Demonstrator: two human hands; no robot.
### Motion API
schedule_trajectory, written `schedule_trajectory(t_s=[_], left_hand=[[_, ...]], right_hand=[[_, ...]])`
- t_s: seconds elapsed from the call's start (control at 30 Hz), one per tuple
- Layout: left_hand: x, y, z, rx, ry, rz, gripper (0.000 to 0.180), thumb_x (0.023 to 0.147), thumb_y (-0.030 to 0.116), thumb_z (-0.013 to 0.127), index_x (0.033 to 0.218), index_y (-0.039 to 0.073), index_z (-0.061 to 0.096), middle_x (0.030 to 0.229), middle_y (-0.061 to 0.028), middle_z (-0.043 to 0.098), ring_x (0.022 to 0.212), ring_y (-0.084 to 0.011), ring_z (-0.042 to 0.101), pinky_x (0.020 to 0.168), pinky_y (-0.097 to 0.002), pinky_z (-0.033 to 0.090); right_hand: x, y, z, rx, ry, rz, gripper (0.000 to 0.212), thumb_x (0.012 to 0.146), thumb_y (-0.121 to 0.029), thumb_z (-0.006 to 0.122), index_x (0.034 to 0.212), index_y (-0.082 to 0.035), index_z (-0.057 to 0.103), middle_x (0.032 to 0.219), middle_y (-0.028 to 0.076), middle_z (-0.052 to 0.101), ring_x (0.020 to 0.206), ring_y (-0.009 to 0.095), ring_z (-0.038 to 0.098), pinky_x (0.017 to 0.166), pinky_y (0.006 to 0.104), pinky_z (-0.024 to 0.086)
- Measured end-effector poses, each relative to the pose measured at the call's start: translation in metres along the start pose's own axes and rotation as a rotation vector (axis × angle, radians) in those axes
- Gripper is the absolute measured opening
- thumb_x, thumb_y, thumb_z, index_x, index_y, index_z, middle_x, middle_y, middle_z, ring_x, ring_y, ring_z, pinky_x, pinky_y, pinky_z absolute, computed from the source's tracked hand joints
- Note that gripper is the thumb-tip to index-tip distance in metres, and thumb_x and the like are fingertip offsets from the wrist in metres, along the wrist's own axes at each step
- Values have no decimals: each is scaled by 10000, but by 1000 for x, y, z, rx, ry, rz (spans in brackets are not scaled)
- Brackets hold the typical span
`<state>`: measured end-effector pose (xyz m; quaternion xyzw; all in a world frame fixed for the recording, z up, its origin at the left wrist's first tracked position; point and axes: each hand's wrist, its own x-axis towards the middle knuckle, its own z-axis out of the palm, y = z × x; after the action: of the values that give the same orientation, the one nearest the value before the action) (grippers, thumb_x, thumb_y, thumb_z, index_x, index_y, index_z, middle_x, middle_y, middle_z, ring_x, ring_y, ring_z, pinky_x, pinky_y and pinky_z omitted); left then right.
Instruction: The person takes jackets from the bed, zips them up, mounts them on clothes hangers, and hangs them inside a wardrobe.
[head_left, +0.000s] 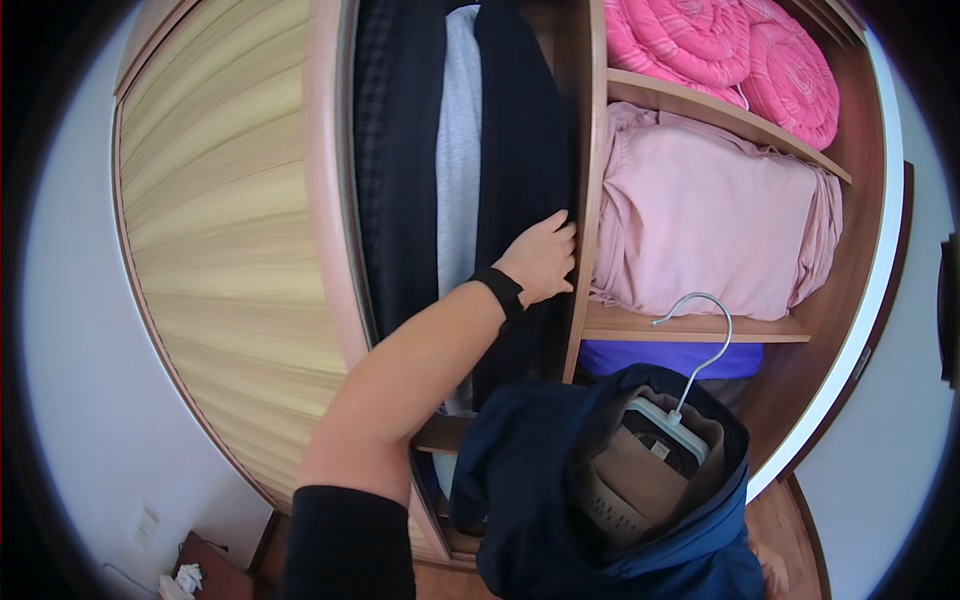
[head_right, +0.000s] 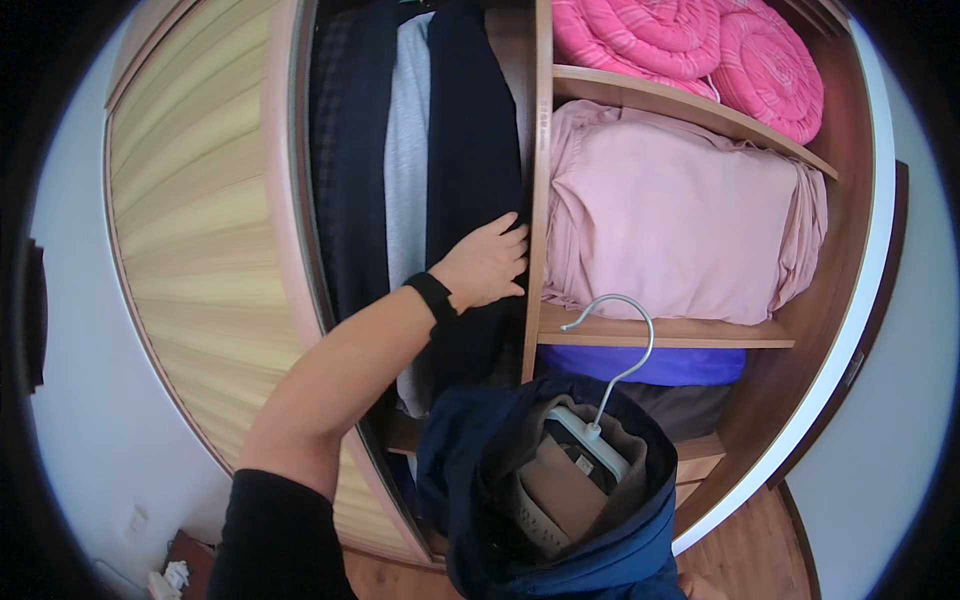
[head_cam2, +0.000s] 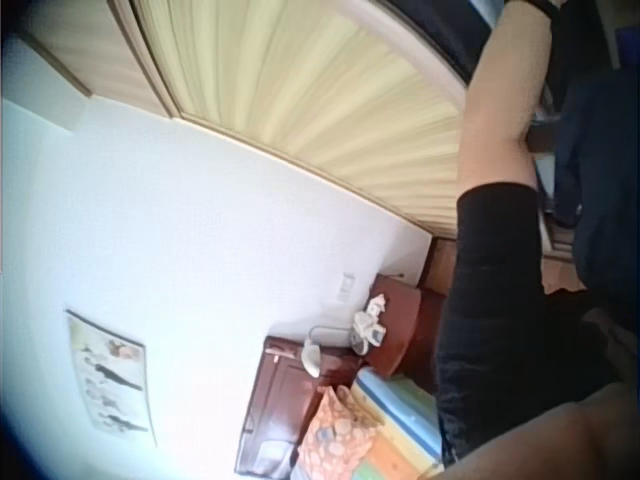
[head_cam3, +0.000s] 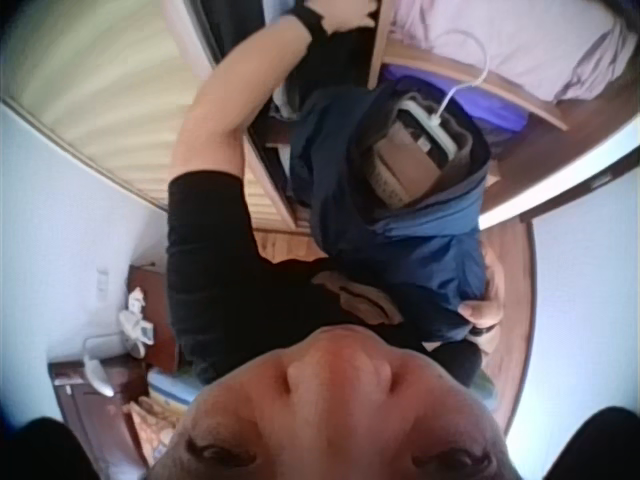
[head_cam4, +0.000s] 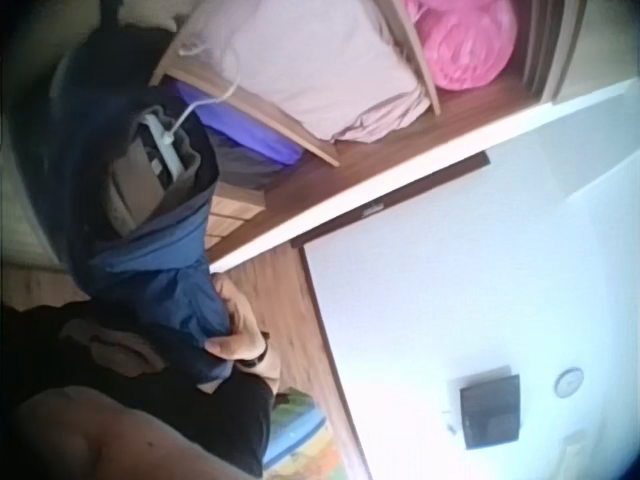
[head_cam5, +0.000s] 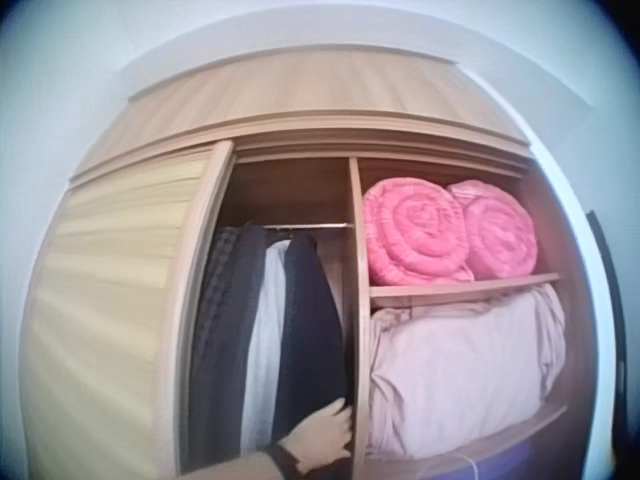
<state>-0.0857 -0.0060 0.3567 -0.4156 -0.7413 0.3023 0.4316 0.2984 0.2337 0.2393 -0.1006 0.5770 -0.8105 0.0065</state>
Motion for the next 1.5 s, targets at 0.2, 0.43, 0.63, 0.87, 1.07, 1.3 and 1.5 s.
schedule_trajectory(t_s=[0.2,0.43,0.63,0.87,1.07,1.3,1.5], left_hand=[[-22,-9,41,89,-736,-333,571,856,534,368,1252,135,472,1236,-100,504,1232,-255,359,1064,-443,80],[-70,-26,34,270,-999,-389,531,869,519,349,1288,205,437,1367,-35,366,1315,-272,199,1050,-527,-2],[-84,-23,26,266,-1052,-337,489,884,408,382,1313,173,394,1415,-60,277,1335,-294,136,1028,-576,-19],[-99,-28,13,213,-1003,-275,524,875,378,420,1332,128,359,1424,-88,247,1335,-323,119,1024,-581,-42],[-114,-25,-5,273,-1028,-206,493,880,365,417,1333,178,363,1421,-64,264,1334,-306,126,1039,-559,-9],[-126,-14,-4,289,-862,-258,491,892,332,393,1314,80,383,1410,-109,274,1308,-361,180,1016,-592,26],[-133,-1,1,109,-770,-254,448,910,266,287,1299,79,408,1387,-111,321,1307,-347,183,1044,-524,78]], right_hand=[[26,-11,3,20,-63,-46,613,530,-101,653,1099,51,486,1065,150,547,994,225,513,874,315,370],[71,-33,35,9,-40,-216,488,592,-109,642,1041,35,516,1004,136,563,927,211,532,830,310,403],[121,-60,76,-11,12,-419,382,645,-116,633,990,21,543,951,124,578,870,199,548,791,305,431],[178,-100,132,-3,24,-616,263,707,-123,623,932,5,573,890,110,594,804,184,566,747,300,464],[231,-141,173,-35,-95,-746,163,728,-101,617,856,0,604,831,98,609,717,169,579,685,290,502],[316,-199,206,-218,-91,-803,174,732,-122,590,845,11,589,779,105,597,657,195,571,634,289,511],[419,-201,210,-214,16,-784,157,665,-60,579,769,54,552,660,101,544,530,203,517,527,298,468]])
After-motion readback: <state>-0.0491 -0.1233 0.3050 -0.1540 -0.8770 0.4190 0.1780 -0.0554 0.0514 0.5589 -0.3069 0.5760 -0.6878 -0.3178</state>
